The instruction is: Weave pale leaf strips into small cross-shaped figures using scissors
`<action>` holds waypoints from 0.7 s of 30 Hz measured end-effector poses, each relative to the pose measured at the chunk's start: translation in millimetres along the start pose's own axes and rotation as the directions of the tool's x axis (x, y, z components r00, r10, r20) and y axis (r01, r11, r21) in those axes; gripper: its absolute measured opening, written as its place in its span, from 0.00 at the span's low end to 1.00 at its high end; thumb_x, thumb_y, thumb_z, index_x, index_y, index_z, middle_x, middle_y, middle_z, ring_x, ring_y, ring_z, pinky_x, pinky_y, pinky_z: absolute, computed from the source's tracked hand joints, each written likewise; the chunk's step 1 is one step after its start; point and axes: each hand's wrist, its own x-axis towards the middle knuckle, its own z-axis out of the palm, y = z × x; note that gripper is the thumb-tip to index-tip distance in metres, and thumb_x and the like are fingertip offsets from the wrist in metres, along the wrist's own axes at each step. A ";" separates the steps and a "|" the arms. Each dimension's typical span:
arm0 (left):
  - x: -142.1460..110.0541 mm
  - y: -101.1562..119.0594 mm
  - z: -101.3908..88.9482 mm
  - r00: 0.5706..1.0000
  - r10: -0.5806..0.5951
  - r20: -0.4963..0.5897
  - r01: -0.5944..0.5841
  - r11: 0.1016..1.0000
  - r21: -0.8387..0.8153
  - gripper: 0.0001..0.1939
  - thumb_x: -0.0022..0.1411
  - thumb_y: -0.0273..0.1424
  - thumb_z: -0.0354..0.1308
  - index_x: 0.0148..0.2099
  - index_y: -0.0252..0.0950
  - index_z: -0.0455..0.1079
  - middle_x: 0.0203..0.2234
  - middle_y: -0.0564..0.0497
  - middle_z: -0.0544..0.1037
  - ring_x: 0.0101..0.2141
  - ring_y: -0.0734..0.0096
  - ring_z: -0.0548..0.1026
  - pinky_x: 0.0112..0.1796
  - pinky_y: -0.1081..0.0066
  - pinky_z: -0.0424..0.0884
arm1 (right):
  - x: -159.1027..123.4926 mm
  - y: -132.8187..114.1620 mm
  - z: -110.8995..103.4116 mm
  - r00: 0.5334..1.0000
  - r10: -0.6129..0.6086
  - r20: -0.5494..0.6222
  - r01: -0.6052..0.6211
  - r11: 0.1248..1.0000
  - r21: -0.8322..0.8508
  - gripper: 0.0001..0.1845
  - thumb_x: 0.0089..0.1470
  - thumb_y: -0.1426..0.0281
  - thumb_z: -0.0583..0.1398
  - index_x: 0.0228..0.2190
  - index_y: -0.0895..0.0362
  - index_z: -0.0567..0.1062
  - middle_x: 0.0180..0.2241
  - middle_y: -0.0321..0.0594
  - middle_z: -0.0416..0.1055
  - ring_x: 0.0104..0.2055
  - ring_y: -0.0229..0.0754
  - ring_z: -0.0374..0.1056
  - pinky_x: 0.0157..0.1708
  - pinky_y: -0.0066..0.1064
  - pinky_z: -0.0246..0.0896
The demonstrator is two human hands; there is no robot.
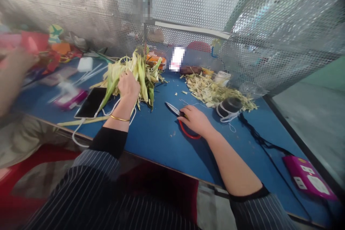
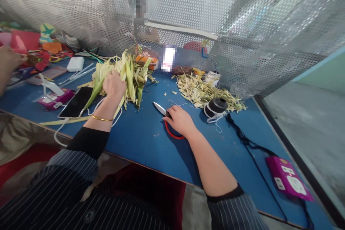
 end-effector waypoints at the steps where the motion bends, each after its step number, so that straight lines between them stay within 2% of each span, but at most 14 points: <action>1: -1.4 1.7 0.5 0.999 0.022 -0.039 -0.022 1.000 -0.009 0.15 0.60 0.31 0.53 0.48 0.31 0.68 0.47 0.35 0.71 0.46 0.49 0.69 0.43 0.58 0.63 | 0.0 -0.2 0.1 1.000 -0.001 0.000 0.001 1.000 0.003 0.17 0.59 0.58 0.53 0.40 0.57 0.73 0.40 0.47 0.70 0.44 0.47 0.66 0.42 0.36 0.61; 2: -2.7 3.3 1.6 0.998 0.040 -0.056 -0.041 0.999 -0.016 0.14 0.62 0.32 0.50 0.47 0.33 0.68 0.45 0.35 0.72 0.45 0.50 0.70 0.42 0.58 0.64 | 0.1 -0.2 0.2 1.000 -0.003 0.000 0.003 1.000 0.005 0.17 0.59 0.58 0.53 0.40 0.57 0.73 0.40 0.47 0.70 0.44 0.47 0.66 0.42 0.36 0.61; 4: -5.0 5.3 5.7 0.998 0.055 0.004 -0.055 0.998 -0.020 0.14 0.62 0.37 0.50 0.42 0.34 0.71 0.40 0.35 0.74 0.42 0.49 0.72 0.40 0.57 0.64 | 0.2 0.1 0.7 1.000 -0.002 0.001 0.002 1.000 0.004 0.17 0.59 0.58 0.53 0.40 0.56 0.73 0.40 0.47 0.70 0.44 0.47 0.66 0.42 0.36 0.61; 6: -6.7 5.4 11.3 0.994 0.039 0.105 -0.037 0.999 -0.020 0.16 0.58 0.42 0.55 0.37 0.33 0.72 0.35 0.36 0.76 0.40 0.49 0.74 0.38 0.58 0.64 | 0.3 0.5 1.3 1.000 0.004 0.003 -0.004 1.000 -0.001 0.17 0.59 0.58 0.53 0.40 0.56 0.73 0.40 0.47 0.70 0.44 0.47 0.66 0.42 0.36 0.61; 8: -7.4 4.2 15.5 0.987 0.027 0.158 -0.020 0.999 -0.045 0.17 0.54 0.43 0.59 0.34 0.32 0.72 0.32 0.40 0.76 0.41 0.52 0.74 0.38 0.62 0.63 | 0.3 0.6 1.5 1.000 0.008 0.009 -0.008 1.000 -0.004 0.17 0.59 0.58 0.53 0.40 0.56 0.73 0.40 0.47 0.70 0.45 0.47 0.65 0.42 0.36 0.61; 11: -6.1 3.0 14.4 0.989 -0.022 0.143 0.041 0.991 -0.128 0.13 0.54 0.39 0.59 0.30 0.33 0.71 0.29 0.43 0.76 0.42 0.56 0.74 0.38 0.65 0.62 | 0.4 0.1 0.9 1.000 0.009 0.012 -0.009 1.000 -0.002 0.17 0.59 0.58 0.53 0.40 0.56 0.73 0.40 0.47 0.70 0.45 0.47 0.65 0.43 0.36 0.61; 13: -4.7 5.2 9.8 0.991 -0.080 0.106 0.104 0.965 -0.241 0.10 0.55 0.37 0.58 0.31 0.34 0.70 0.29 0.44 0.76 0.39 0.58 0.74 0.37 0.65 0.64 | 0.5 -0.5 0.0 1.000 0.009 0.014 -0.009 1.000 -0.001 0.17 0.59 0.58 0.53 0.40 0.56 0.73 0.40 0.47 0.70 0.45 0.47 0.65 0.42 0.36 0.61; 15: -4.7 10.5 4.6 0.988 -0.135 0.080 0.157 0.888 -0.432 0.09 0.57 0.37 0.55 0.34 0.35 0.69 0.30 0.46 0.76 0.36 0.62 0.74 0.36 0.67 0.66 | 0.6 -1.1 -1.0 1.000 0.010 0.018 -0.010 1.000 -0.002 0.17 0.59 0.58 0.53 0.40 0.56 0.73 0.40 0.47 0.70 0.45 0.48 0.65 0.42 0.36 0.61; 17: -7.7 18.6 0.9 0.982 -0.158 0.100 0.185 0.745 -0.641 0.09 0.60 0.36 0.53 0.37 0.36 0.68 0.30 0.48 0.75 0.33 0.68 0.73 0.34 0.70 0.67 | 0.4 -1.6 -1.8 1.000 0.010 0.015 -0.010 1.000 0.000 0.17 0.59 0.58 0.53 0.40 0.56 0.73 0.40 0.47 0.70 0.45 0.48 0.65 0.43 0.36 0.61; 19: -14.7 28.4 -0.7 0.978 -0.119 0.169 0.206 0.576 -0.791 0.09 0.60 0.36 0.52 0.38 0.37 0.68 0.29 0.50 0.74 0.30 0.72 0.72 0.31 0.72 0.68 | 0.1 -1.8 -1.9 1.000 0.007 0.008 -0.007 1.000 0.011 0.17 0.59 0.58 0.54 0.40 0.57 0.73 0.40 0.47 0.70 0.45 0.48 0.65 0.43 0.36 0.61; 21: -26.3 38.6 -0.6 0.958 -0.030 0.284 0.270 0.422 -0.866 0.07 0.59 0.35 0.55 0.36 0.37 0.67 0.28 0.51 0.74 0.26 0.75 0.71 0.28 0.74 0.67 | 0.0 -1.5 -1.2 1.000 0.011 -0.004 -0.010 0.999 0.048 0.17 0.59 0.59 0.53 0.40 0.57 0.73 0.41 0.47 0.71 0.45 0.48 0.66 0.43 0.36 0.61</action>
